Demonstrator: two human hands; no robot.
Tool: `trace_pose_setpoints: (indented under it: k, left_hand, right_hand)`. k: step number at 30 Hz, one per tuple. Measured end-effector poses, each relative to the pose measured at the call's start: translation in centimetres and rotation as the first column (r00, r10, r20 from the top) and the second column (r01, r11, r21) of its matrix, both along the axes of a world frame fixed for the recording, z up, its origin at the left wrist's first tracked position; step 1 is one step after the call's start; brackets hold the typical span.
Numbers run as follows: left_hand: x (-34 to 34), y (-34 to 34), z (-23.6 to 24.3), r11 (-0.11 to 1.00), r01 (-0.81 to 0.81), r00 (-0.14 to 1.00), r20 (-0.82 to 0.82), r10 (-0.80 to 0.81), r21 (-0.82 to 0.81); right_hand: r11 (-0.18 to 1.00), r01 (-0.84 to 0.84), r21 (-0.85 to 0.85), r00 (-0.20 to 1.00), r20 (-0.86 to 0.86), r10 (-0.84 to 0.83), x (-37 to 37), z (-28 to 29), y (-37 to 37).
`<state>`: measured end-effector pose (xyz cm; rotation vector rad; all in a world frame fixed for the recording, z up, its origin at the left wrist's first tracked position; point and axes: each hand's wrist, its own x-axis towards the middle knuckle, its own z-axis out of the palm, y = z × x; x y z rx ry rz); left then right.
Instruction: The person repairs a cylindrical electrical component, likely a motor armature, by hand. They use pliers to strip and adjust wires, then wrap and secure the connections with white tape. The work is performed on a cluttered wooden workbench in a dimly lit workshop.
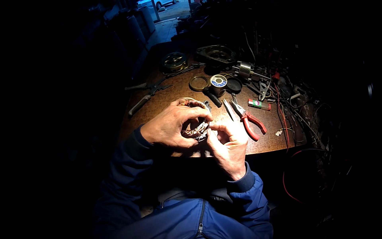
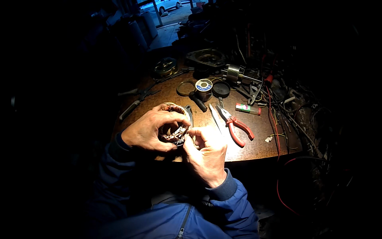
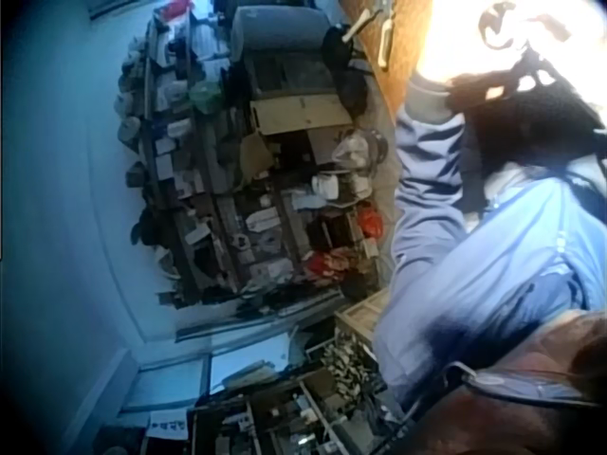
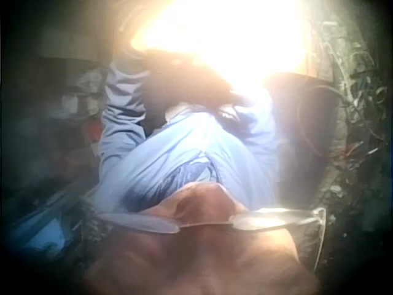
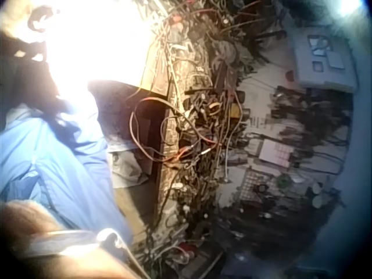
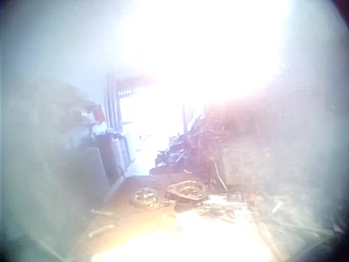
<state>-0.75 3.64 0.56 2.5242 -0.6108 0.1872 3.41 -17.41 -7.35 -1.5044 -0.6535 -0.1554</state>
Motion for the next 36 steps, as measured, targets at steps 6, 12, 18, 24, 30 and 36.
trace_pose_setpoints:
  k: [6,12,18,24,30,36]
  left_hand:
    - [0.2,0.5,-0.3,0.999,0.018,1.0,-0.01,-0.018,-0.029]
    - [0.1,0.1,0.3,1.0,0.012,1.0,-0.02,-0.012,-0.009]
    - [0.0,0.2,0.2,0.999,0.007,0.998,-0.056,-0.008,-0.032]
    - [-0.2,-0.3,0.8,1.0,-0.01,0.997,-0.076,0.008,-0.027]
    - [-0.3,0.0,0.3,0.999,-0.021,0.999,-0.035,0.02,-0.038]
    - [-0.5,-0.4,0.9,1.0,-0.022,0.997,-0.078,0.022,-0.006]
  right_hand:
    - [0.995,-0.087,0.038,0.99,0.113,0.082,0.7,1.4,0.6]
    - [0.996,-0.092,-0.003,0.973,0.212,0.091,1.7,1.7,0.6]
    - [0.996,-0.083,0.039,0.993,0.091,0.079,1.9,1.4,-0.5]
    - [0.989,-0.068,0.129,0.996,0.072,0.059,2.3,0.1,0.0]
    - [0.993,-0.12,0.006,0.982,0.145,0.118,2.5,1.6,0.0]
    - [0.989,-0.043,0.14,0.994,-0.098,0.057,0.6,-0.3,-0.3]
